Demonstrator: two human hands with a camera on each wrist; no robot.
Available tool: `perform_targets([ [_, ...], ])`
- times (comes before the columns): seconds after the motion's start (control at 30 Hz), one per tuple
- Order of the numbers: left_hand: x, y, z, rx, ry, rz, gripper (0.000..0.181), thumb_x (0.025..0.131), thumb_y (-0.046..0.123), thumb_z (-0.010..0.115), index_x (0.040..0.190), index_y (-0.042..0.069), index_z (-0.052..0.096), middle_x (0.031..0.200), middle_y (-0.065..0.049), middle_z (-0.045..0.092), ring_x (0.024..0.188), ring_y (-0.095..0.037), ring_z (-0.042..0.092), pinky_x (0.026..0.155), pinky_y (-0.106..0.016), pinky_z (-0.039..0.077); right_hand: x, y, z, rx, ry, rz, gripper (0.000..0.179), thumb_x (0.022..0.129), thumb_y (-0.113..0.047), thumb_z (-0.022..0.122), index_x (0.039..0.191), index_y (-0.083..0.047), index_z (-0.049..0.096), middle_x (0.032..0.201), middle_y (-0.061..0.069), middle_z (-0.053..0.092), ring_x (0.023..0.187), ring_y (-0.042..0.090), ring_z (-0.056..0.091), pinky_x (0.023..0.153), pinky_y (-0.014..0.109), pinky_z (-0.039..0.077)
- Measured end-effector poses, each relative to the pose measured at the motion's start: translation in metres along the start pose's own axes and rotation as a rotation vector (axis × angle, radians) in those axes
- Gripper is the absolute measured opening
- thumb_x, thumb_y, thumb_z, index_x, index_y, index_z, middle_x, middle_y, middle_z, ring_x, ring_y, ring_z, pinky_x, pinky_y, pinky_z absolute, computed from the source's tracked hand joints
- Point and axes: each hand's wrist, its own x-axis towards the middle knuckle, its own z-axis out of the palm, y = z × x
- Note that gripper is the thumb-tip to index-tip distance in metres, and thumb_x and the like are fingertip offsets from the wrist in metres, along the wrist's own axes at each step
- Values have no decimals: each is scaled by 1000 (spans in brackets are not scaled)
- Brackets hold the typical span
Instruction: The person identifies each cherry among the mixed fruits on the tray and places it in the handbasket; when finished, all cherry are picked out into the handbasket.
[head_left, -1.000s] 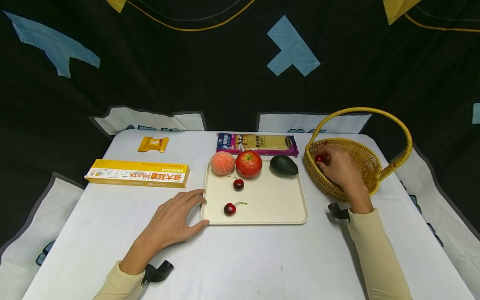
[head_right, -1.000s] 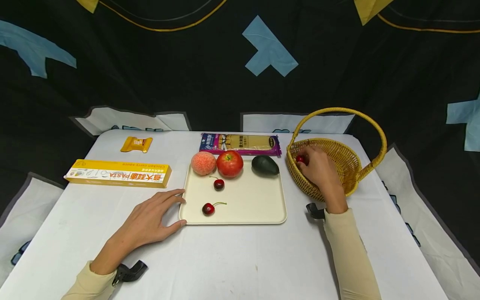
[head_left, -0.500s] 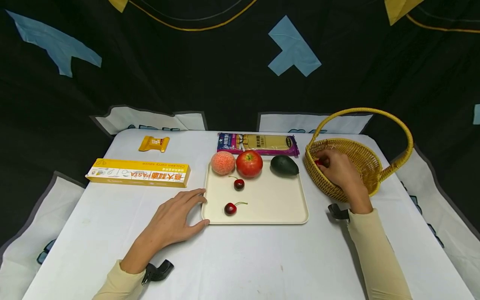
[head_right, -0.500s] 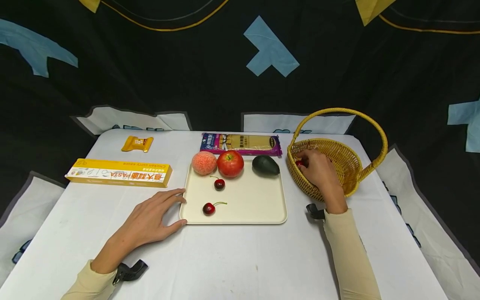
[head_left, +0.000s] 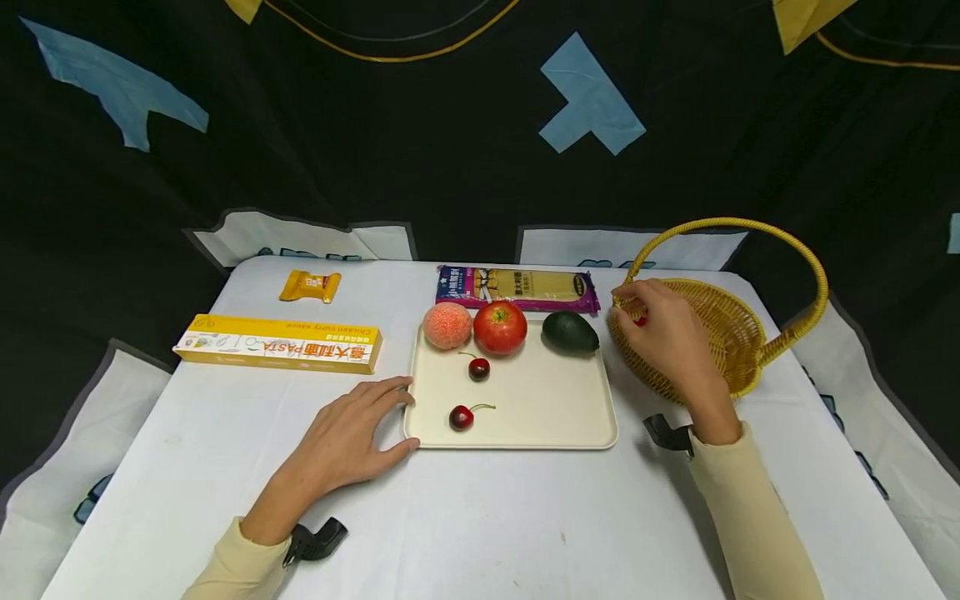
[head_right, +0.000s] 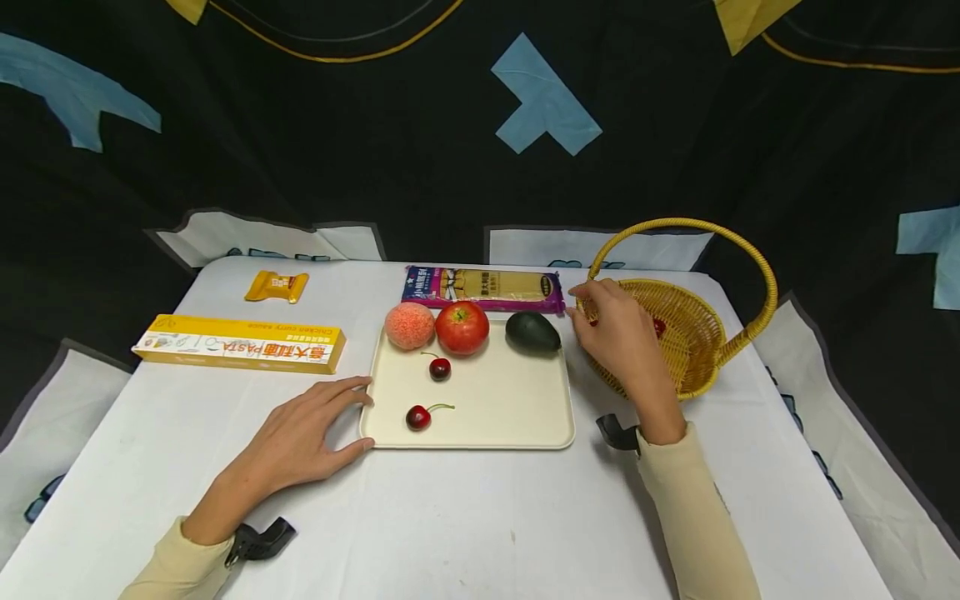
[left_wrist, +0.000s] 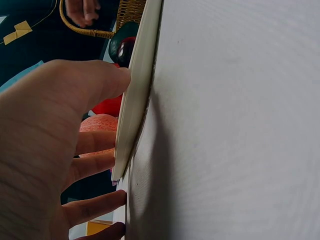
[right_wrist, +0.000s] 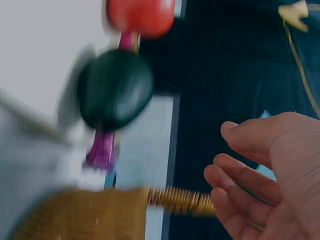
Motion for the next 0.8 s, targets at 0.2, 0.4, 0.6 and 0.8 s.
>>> perform_targets([
  [0.2, 1, -1, 2, 1, -2, 3, 53, 89, 57, 80, 129, 23, 71, 158, 1, 57, 138, -28, 59, 97, -54, 57, -7, -37, 23, 43, -11, -166, 28, 95, -13, 83, 121, -5, 75, 114, 13, 74, 91, 30, 72, 75, 46, 61],
  [0.4, 1, -1, 1, 4, -1, 4, 54, 89, 56, 80, 129, 22, 72, 158, 0, 57, 138, -28, 59, 97, -55, 57, -12, -70, 50, 76, -120, -256, 30, 95, -16, 84, 122, -8, 75, 115, 11, 73, 96, 26, 75, 80, 43, 64],
  [0.6, 0, 0, -1, 6, -2, 1, 54, 88, 56, 80, 129, 21, 72, 157, -1, 58, 138, -28, 59, 97, -55, 57, -12, -90, 75, 94, -234, -319, 33, 93, -15, 85, 124, -11, 75, 122, 9, 73, 102, 25, 76, 86, 44, 64],
  [0.8, 0, 0, -1, 4, -3, 1, 54, 89, 56, 80, 129, 21, 72, 158, -1, 58, 139, -29, 59, 98, -55, 57, -9, -100, 94, 66, -337, -344, 32, 96, -17, 82, 127, -10, 74, 124, 7, 74, 106, 24, 75, 92, 43, 63],
])
